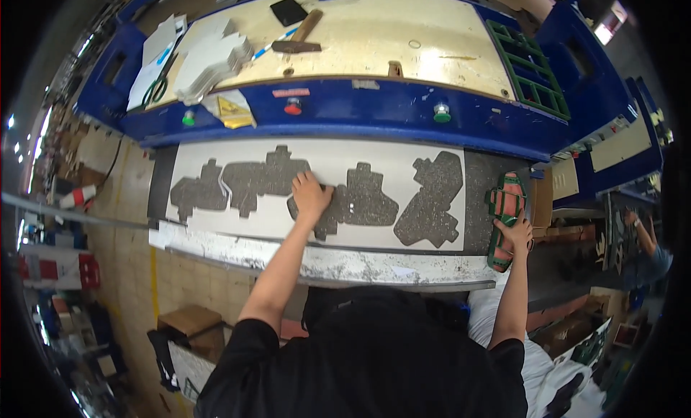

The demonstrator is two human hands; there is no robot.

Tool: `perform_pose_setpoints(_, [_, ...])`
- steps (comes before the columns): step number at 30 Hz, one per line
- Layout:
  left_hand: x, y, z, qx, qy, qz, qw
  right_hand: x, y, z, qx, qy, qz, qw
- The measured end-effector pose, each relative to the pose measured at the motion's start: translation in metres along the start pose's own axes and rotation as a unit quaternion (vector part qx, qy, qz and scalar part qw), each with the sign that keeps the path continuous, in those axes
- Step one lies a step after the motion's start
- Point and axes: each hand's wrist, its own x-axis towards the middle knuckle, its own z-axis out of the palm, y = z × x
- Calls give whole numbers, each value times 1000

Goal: Use a die-cutting press to cut shoe components from a sheet of material.

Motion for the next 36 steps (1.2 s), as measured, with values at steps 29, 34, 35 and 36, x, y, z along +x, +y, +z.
perform_pose_setpoints(29, [-67, 5, 7, 90, -178, -45, 979, -219, 2, 13, 885, -322, -19, 335])
perform_pose_setpoints(34, [-78, 3, 10, 45, -142, 40, 988, -231, -24, 29, 846, -365, -16, 387])
perform_pose_setpoints(35, [-76, 5, 5, 54, -169, 20, 984, -230, -31, 27, 836, -375, -21, 400])
perform_pose_setpoints(36, [-77, 6, -3, 64, -156, 23, 985, -229, -39, 23, 825, -383, -28, 415])
